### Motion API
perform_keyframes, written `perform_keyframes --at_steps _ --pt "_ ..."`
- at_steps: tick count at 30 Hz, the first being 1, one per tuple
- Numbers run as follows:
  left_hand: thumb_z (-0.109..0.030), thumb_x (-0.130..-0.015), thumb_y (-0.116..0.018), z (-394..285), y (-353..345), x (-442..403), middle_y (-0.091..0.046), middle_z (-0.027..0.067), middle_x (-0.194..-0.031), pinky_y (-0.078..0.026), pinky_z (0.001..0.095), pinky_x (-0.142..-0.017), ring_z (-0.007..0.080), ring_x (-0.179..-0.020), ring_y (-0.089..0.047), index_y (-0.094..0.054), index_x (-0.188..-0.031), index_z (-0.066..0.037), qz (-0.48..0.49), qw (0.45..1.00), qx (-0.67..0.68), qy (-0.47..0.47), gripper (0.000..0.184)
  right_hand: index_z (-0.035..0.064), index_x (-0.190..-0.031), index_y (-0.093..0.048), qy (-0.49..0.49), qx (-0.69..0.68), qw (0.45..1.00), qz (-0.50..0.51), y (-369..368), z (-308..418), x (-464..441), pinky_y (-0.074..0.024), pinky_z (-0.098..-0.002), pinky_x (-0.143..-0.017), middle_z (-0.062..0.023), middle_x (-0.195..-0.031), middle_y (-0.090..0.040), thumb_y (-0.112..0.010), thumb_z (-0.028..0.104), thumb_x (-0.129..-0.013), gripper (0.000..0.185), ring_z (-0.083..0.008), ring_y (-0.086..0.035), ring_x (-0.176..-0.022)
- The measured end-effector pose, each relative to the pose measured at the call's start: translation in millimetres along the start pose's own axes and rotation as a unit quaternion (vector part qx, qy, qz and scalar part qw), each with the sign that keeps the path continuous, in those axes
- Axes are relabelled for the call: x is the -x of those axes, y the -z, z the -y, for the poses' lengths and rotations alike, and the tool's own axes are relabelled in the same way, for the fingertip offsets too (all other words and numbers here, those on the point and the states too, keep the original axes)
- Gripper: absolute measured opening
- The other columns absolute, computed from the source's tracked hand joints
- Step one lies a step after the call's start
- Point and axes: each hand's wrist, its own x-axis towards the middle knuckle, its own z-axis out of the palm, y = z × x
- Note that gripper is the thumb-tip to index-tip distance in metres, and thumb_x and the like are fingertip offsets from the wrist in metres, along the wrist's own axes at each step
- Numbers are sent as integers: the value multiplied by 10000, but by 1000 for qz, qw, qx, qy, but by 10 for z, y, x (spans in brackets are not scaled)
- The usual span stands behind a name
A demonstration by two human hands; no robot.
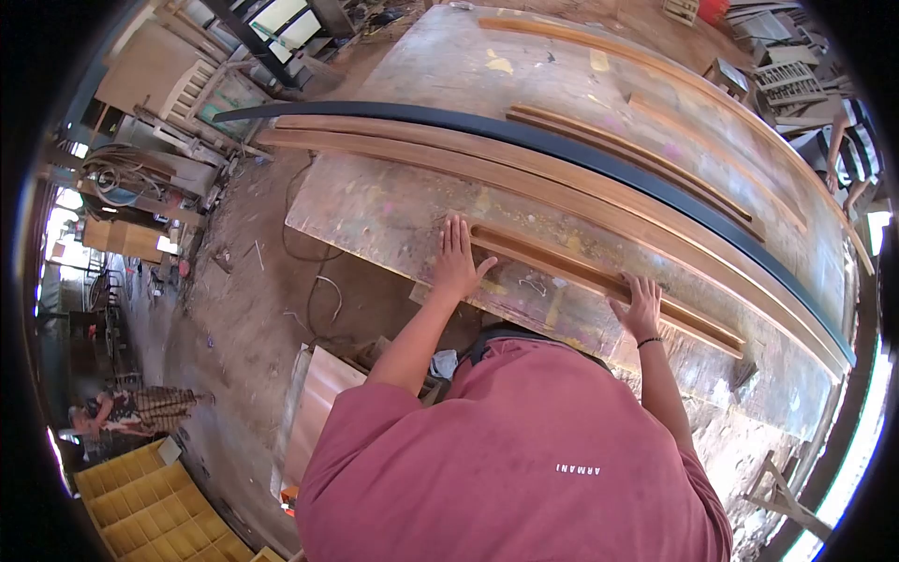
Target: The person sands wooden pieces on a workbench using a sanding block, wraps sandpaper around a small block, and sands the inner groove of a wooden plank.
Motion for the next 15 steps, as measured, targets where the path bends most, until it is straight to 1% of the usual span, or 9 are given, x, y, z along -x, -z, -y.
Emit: perform_keyframes --at_steps 1,3,7,9,15 --pt "-781 -1015 -456 -40 2 25 -81 302 -1784 -106 545 -1352 444 -1664 -94 -26 -1690 101 2 1000 2 -5 1191 159 -1419 -606 2 1 1000 0 -3 -2 -3 -394 -508 -1125 -104 -1265 -628 -877 383 -826 689 -330 -559 -1250" --pt "-776 -1006 -475 -113 8 79 -102 319 -1774 -115 539 -1353 454 -1662 -92 -84 -1682 120 0 1000 17 -6 1188 156 -1414 -608 -1 5 1000 1 -3 11 -10 -395 -511 -1124 -108 -1260 -630 -872 389 -829 683 -334 -560 -1243" --pt "-776 -1004 -480 -290 96 215 -94 331 -1770 -114 540 -1353 454 -1663 -84 -74 -1679 129 10 999 36 -33 1199 149 -1408 -610 -9 11 1000 -1 7 29 -16 -391 -519 -1133 -115 -1264 -629 -852 422 -846 670 -349 -556 -1242" --pt "-764 -1010 -491 -381 161 268 -97 350 -1761 -117 545 -1350 472 -1657 -90 -88 -1667 149 47 996 47 -53 1195 147 -1408 -610 -11 11 1000 0 20 46 -28 -390 -522 -1137 -116 -1266 -628 -845 433 -853 668 -354 -554 -1243" --pt "-751 -1012 -506 -584 140 364 -82 357 -1761 -114 530 -1353 465 -1661 -86 -80 -1669 147 66 992 55 -96 1192 143 -1410 -603 -26 3 1000 14 44 80 -36 -380 -525 -1161 -122 -1279 -624 -836 447 -869 663 -359 -546 -1263"
